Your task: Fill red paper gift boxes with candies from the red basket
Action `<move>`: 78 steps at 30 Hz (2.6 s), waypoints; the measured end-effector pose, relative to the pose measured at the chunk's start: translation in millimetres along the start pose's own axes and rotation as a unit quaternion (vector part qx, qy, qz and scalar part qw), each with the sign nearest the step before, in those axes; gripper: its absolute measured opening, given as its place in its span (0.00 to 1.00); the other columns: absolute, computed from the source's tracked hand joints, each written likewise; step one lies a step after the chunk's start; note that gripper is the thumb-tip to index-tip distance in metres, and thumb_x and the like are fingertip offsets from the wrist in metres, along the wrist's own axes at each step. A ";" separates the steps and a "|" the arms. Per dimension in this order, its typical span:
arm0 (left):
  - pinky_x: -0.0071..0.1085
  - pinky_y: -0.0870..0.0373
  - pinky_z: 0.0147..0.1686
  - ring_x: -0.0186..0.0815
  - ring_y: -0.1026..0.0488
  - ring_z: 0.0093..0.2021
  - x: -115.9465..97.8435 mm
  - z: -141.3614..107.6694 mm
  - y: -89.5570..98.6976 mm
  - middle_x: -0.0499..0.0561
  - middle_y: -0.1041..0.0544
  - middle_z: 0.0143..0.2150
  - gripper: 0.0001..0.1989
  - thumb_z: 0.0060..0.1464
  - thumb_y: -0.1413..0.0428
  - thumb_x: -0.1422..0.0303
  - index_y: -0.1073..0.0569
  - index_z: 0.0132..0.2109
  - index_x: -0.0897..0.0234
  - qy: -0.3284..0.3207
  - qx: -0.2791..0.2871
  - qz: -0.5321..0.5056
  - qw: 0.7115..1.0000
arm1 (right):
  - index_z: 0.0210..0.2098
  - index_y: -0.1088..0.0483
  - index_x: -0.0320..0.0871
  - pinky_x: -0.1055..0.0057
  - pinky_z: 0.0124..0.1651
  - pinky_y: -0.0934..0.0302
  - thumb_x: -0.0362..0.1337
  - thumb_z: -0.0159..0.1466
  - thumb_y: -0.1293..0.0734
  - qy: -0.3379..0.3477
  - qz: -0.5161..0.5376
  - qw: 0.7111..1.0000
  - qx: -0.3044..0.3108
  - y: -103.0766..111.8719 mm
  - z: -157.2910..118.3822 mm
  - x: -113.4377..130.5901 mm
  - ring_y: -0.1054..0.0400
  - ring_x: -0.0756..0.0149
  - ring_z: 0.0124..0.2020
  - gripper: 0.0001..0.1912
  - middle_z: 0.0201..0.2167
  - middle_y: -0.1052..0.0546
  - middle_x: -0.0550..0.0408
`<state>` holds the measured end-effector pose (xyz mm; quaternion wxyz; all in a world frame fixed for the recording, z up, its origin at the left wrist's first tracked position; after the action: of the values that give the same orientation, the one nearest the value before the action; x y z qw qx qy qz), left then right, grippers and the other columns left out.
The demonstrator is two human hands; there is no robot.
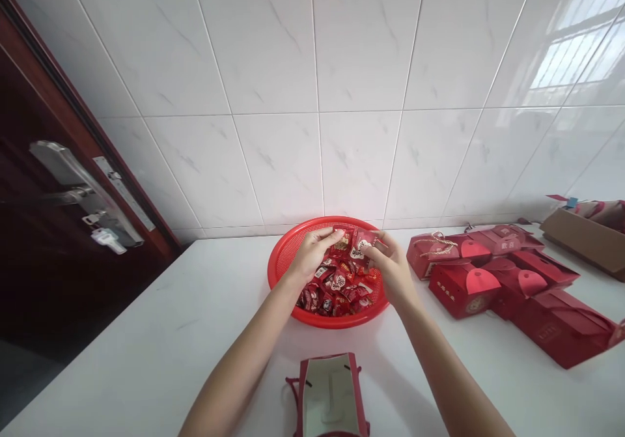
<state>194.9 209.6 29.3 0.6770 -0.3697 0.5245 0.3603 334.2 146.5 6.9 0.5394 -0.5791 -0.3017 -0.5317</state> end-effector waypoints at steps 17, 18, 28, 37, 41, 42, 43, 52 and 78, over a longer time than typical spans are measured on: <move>0.38 0.27 0.49 0.43 0.22 0.43 13.7 -4.7 22.1 0.52 0.16 0.39 0.18 0.42 0.28 0.58 0.16 0.40 0.62 0.002 -0.061 -0.027 0.998 | 0.45 0.27 0.45 0.71 0.27 0.34 0.48 0.53 0.23 -0.047 -0.040 0.994 0.093 -20.0 26.9 -17.2 0.27 0.63 0.30 0.23 0.31 0.20 0.56; 0.38 0.26 0.48 0.43 0.22 0.43 15.0 -4.9 22.2 0.52 0.16 0.40 0.19 0.42 0.28 0.59 0.17 0.41 0.62 0.013 -0.057 -0.023 0.998 | 0.45 0.27 0.45 0.72 0.26 0.36 0.47 0.54 0.23 -0.047 -0.044 0.993 0.097 -18.5 27.2 -16.7 0.27 0.64 0.29 0.23 0.31 0.20 0.56; 0.39 0.26 0.52 0.46 0.21 0.48 7.9 -8.2 17.5 0.53 0.16 0.44 0.18 0.49 0.32 0.57 0.19 0.44 0.62 -0.004 -0.008 0.059 0.998 | 0.44 0.23 0.45 0.63 0.40 0.28 0.47 0.55 0.21 -0.040 -0.043 0.988 0.145 -11.3 26.4 -7.9 0.22 0.56 0.37 0.22 0.37 0.17 0.51; 0.36 0.25 0.46 0.42 0.21 0.42 9.3 -9.7 12.1 0.52 0.17 0.41 0.19 0.48 0.30 0.58 0.19 0.44 0.64 -0.006 0.030 0.066 0.997 | 0.41 0.22 0.43 0.66 0.38 0.28 0.48 0.55 0.21 -0.059 -0.068 0.979 0.182 -14.9 21.6 -7.7 0.24 0.60 0.38 0.20 0.38 0.18 0.52; 0.36 0.25 0.46 0.43 0.22 0.44 8.0 -9.8 12.3 0.53 0.17 0.43 0.20 0.51 0.32 0.55 0.19 0.46 0.63 -0.006 0.052 0.105 0.993 | 0.39 0.21 0.43 0.61 0.43 0.28 0.48 0.51 0.19 -0.054 -0.069 0.977 0.193 -17.0 20.8 -4.0 0.23 0.59 0.37 0.22 0.35 0.18 0.52; 0.36 0.25 0.47 0.44 0.22 0.46 7.6 -9.6 15.2 0.53 0.18 0.45 0.20 0.52 0.34 0.54 0.19 0.47 0.62 -0.005 0.053 0.117 0.992 | 0.39 0.21 0.42 0.60 0.44 0.28 0.48 0.50 0.19 -0.052 -0.074 0.978 0.190 -16.2 21.2 -3.4 0.23 0.59 0.37 0.22 0.34 0.18 0.52; 0.36 0.25 0.47 0.44 0.22 0.47 7.5 -9.3 19.2 0.54 0.18 0.47 0.21 0.54 0.36 0.53 0.19 0.49 0.61 -0.002 0.053 0.132 0.990 | 0.39 0.21 0.42 0.60 0.44 0.28 0.48 0.49 0.19 -0.048 -0.081 0.978 0.184 -14.7 21.9 -2.7 0.23 0.58 0.37 0.23 0.33 0.18 0.52; 0.28 0.34 0.30 0.41 0.23 0.34 61.0 -20.9 36.1 0.48 0.18 0.33 0.22 0.39 0.32 0.61 0.16 0.46 0.53 0.164 0.315 0.496 0.792 | 0.29 0.23 0.44 0.61 0.41 0.29 0.51 0.47 0.19 -0.006 -0.094 0.986 0.138 -0.5 27.4 10.5 0.26 0.59 0.33 0.20 0.29 0.20 0.54; 0.33 0.31 0.38 0.39 0.24 0.36 31.1 1.4 33.4 0.51 0.18 0.34 0.16 0.56 0.42 0.59 0.19 0.47 0.60 0.104 0.084 0.100 0.986 | 0.35 0.23 0.43 0.63 0.43 0.33 0.52 0.53 0.22 -0.016 -0.100 0.987 0.121 6.7 25.6 16.1 0.28 0.61 0.37 0.21 0.34 0.20 0.53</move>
<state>172.2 229.6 -4.9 0.6080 -0.2928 0.6550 0.3399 352.0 165.6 23.8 0.5447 -0.4848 -0.4290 -0.5331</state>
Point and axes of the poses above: each hand's wrist, its own z-axis towards the middle knuckle, its own y-axis out of the back of the hand, x = y × z, the point moved 8 cm from there along z, towards the middle knuckle
